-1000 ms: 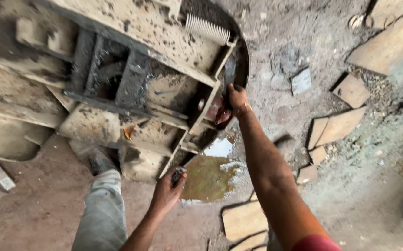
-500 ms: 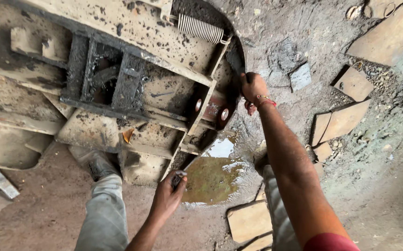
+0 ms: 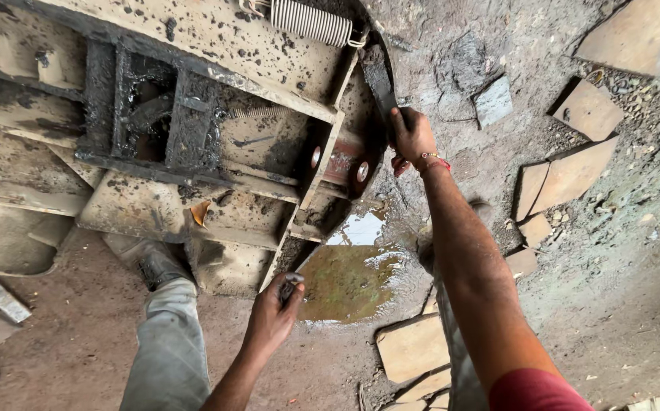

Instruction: The person cleans a large, dirty metal machine part using a cloth and a metal scraper. They wipe various sections of the part, remove debris, and scrape off stuck material while sitting on the ground.

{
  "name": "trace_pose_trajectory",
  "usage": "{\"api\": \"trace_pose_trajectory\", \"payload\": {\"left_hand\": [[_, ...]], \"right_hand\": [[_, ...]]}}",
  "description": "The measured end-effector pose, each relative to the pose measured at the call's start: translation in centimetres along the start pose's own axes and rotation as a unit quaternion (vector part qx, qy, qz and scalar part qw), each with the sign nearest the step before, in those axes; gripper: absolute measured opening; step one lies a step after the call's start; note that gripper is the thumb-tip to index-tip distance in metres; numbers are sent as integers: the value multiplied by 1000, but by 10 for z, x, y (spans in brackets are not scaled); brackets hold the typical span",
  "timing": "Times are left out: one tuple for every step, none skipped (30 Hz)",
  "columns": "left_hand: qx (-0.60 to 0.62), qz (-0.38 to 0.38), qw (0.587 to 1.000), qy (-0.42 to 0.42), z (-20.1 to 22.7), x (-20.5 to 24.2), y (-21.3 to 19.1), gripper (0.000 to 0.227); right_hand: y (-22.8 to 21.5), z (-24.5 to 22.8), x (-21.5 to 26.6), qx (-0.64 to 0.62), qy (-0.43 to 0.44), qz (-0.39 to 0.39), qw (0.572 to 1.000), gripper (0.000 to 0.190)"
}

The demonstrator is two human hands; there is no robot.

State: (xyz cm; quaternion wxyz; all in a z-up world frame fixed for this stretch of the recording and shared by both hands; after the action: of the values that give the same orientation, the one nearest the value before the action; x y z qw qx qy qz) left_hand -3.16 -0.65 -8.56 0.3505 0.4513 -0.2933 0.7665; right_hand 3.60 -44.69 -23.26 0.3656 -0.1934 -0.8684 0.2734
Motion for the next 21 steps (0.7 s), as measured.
{"api": "trace_pose_trajectory", "payload": {"left_hand": [[5,-3,1000,-6,-2,2,2,23],[10,-4,1000,-11,-4,1,2,23],[15,-4,1000,-16,-5,1,3,24],[9,-7,1000,-11,-5,0,5,24],[2,-10,1000,-7,-4,0,7,24],[-3,-7,1000,-2,-3,0,6,25],[-6,-3,1000,21,1,-1,5,23],[-8,2,999,42,6,0,5,22],[-11,7,998,63,10,1,3,21],[-1,2,999,40,10,2,3,22],[9,-3,1000,18,10,2,1,23],[19,-10,1000,-4,10,2,-1,24],[23,-4,1000,8,13,1,-4,24],[27,2,999,19,16,2,-8,23],[31,8,999,29,17,3,-11,22],[45,6,999,26,17,6,-13,22],[59,4,998,24,16,7,-15,21],[73,2,997,20,15,7,-16,21],[81,11,995,54,18,8,-17,19],[88,21,992,87,20,10,-19,18],[94,30,988,120,22,13,-20,16]], "right_hand": [[-4,-5,6,-24,16,-8,1000,42],[-8,-12,10,-49,30,-16,998,41],[-12,-19,15,-73,43,-24,996,40],[-18,-27,17,-86,53,-25,995,40],[-25,-36,20,-98,63,-26,993,40],[-28,-47,21,-112,68,-30,991,40],[-31,-55,22,-118,97,-38,988,39],[-32,-63,19,-124,125,-48,983,38],[-32,-72,16,-129,154,-58,978,37],[-37,-94,6,-112,55,-23,992,37],[-39,-118,-6,-94,-45,11,995,37],[-41,-140,-17,-75,-144,46,986,38],[-37,-151,-31,-67,-144,55,986,39],[-32,-160,-46,-60,-142,63,986,41],[-29,-175,-60,-70,-192,69,976,39],[-23,-187,-72,-81,-240,73,965,37],[-19,-201,-86,-37,-292,139,945,31],[-14,-213,-99,7,-340,204,918,26],[-4,-215,-117,52,-310,229,921,21],[7,-214,-134,96,-278,253,922,18],[19,-212,-151,140,-245,276,919,15]]}}
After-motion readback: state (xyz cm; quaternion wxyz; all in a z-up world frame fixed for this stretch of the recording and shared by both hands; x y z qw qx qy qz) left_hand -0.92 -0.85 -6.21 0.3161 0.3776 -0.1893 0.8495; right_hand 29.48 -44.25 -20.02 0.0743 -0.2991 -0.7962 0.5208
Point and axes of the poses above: each hand's wrist, its own x-axis away from the middle knuckle, its own y-axis out of the palm, z = x × y, the point moved 6 cm from there along -x, towards the middle knuckle, and after that the axes turned 4 degrees about z, right-handed, at the moved point
